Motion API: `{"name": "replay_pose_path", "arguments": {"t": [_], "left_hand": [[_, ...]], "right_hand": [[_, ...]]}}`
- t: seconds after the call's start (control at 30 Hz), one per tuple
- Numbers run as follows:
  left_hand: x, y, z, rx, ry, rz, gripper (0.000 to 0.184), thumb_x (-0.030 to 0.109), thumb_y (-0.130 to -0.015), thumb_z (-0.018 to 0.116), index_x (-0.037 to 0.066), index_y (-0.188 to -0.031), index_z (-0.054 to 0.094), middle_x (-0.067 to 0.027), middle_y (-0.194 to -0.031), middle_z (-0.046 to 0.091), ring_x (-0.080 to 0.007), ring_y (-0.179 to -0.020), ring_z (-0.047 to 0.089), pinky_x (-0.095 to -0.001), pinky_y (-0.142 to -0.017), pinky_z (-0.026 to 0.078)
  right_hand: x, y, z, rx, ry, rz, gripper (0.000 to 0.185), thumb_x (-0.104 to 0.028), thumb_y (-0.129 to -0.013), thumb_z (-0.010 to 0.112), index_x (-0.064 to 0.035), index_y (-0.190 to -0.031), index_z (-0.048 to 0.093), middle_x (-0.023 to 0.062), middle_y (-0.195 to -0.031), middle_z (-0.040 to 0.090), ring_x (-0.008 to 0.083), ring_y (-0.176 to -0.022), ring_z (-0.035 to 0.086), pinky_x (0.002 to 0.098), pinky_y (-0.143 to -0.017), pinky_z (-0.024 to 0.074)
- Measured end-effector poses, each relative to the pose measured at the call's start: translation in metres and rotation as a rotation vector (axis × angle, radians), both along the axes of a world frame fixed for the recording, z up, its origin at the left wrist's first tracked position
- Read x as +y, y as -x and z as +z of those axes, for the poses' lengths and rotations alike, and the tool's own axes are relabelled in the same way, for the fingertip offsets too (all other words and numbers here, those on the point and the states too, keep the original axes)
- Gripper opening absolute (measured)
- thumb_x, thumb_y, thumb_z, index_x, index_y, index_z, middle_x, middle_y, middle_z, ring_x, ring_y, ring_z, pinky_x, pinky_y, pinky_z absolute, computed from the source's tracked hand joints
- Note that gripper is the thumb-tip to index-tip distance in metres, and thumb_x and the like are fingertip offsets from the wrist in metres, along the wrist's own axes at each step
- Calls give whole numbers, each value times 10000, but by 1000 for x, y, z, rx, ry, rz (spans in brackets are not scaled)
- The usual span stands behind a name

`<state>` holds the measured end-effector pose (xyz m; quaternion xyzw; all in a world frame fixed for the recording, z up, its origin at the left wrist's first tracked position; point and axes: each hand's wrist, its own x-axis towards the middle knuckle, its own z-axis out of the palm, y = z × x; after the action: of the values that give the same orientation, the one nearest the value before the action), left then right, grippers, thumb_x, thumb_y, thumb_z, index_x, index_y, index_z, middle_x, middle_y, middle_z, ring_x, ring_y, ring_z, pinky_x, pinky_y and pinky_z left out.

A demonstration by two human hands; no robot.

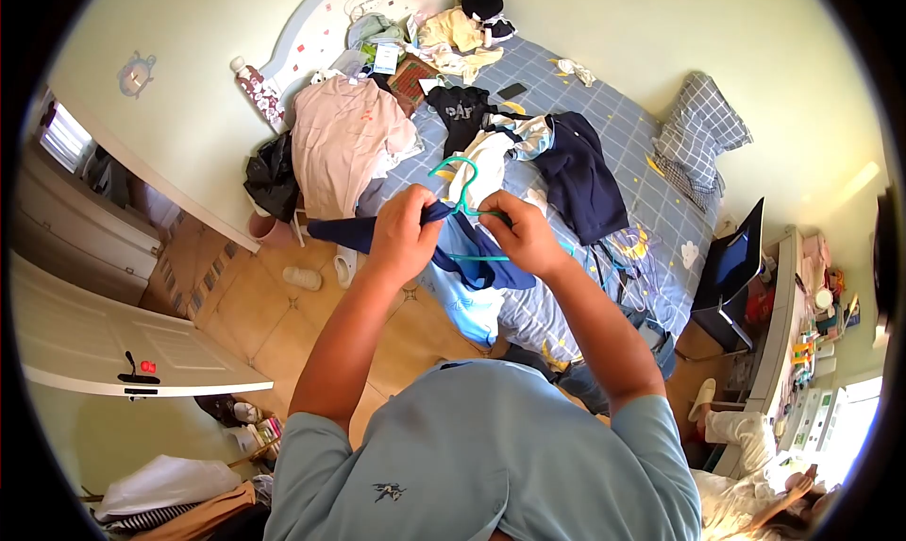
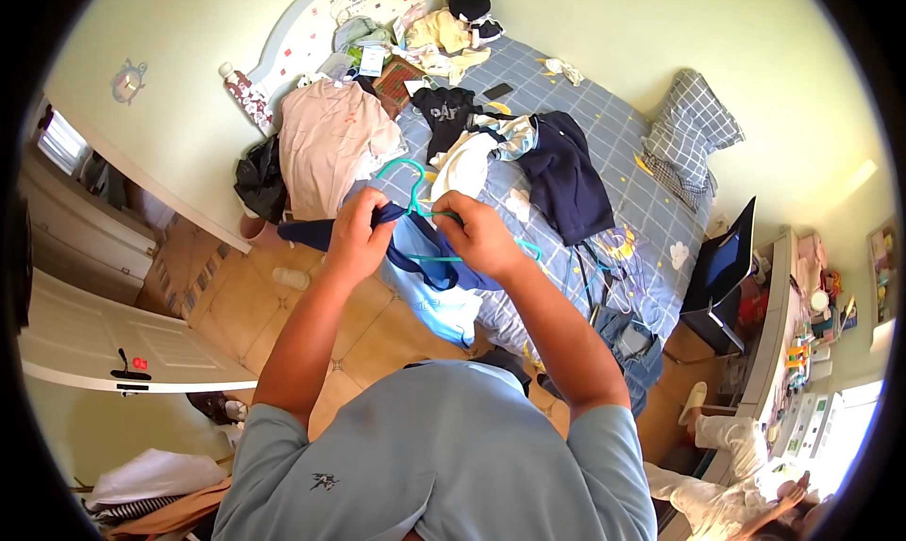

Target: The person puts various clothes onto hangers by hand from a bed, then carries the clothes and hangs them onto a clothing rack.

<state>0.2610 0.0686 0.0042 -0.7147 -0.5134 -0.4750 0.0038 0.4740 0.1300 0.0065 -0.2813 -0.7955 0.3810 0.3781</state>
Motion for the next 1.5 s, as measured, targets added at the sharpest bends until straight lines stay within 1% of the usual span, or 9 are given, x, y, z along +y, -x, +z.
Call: {"name": "replay_pose_path", "arguments": {"t": [0.1,0.23,0.3,0.47,0.6,0.77,1.1,1.3,1.5], "left_hand": [[-9,-14,13,-78,228,-5,237,50,-830,676,33,-976,490,-149,-847,601,-377,-785,619,-417,-713,493],[-10,-12,13,-156,278,95,210,72,-878,657,34,-983,479,-157,-834,599,-348,-798,629,-396,-718,499],[-13,-7,16,-167,257,102,219,106,-877,660,46,-980,476,-155,-839,629,-376,-802,638,-434,-705,498],[-21,5,33,-209,226,118,212,98,-879,650,42,-985,475,-159,-826,634,-378,-775,644,-436,-697,503],[-33,28,41,-311,199,46,167,29,-896,637,31,-938,475,-28,-779,492,-107,-715,487,-271,-671,439],[-56,84,36,-311,221,58,159,48,-927,624,61,-882,472,45,-790,431,-45,-718,402,-214,-642,370],[-72,134,2,-326,266,82,197,101,-940,639,79,-833,475,78,-728,395,-32,-659,350,-209,-595,330],[-68,122,-5,-104,253,214,225,177,-870,716,54,-908,532,-97,-751,606,-243,-680,614,-347,-638,487],[-40,115,-9,-216,189,231,219,186,-887,704,42,-934,546,-89,-797,633,-239,-730,636,-348,-680,499]], "right_hand": [[-1,1,2,20,-78,-14,97,-69,-886,660,-36,-970,624,153,-834,650,330,-741,633,368,-680,501],[-12,2,17,83,-583,-311,122,-37,-822,698,-42,-929,642,127,-887,653,312,-738,624,390,-688,500],[-34,-2,0,41,-140,-13,214,1,-807,659,-38,-1015,635,127,-958,641,267,-758,647,387,-692,514],[-48,28,-66,-170,74,123,445,-102,-813,667,-68,-1237,538,156,-1057,609,301,-847,664,416,-749,530],[-41,45,-89,-467,-32,147,379,-163,-786,684,-70,-1141,587,157,-1120,596,374,-930,638,464,-804,529],[-18,23,-73,-221,-331,62,307,-141,-770,715,-73,-1057,632,134,-1187,576,367,-1036,590,445,-860,504],[14,-10,-24,-373,-531,-42,235,-124,-760,722,-81,-976,639,78,-988,665,309,-940,601,419,-813,497],[20,12,7,-413,-642,-72,165,-121,-731,718,-96,-874,640,51,-857,640,287,-876,598,403,-770,491],[-23,69,26,-232,-571,397,298,-29,-719,734,-78,-999,648,107,-991,652,321,-945,631,419,-834,505]]}}
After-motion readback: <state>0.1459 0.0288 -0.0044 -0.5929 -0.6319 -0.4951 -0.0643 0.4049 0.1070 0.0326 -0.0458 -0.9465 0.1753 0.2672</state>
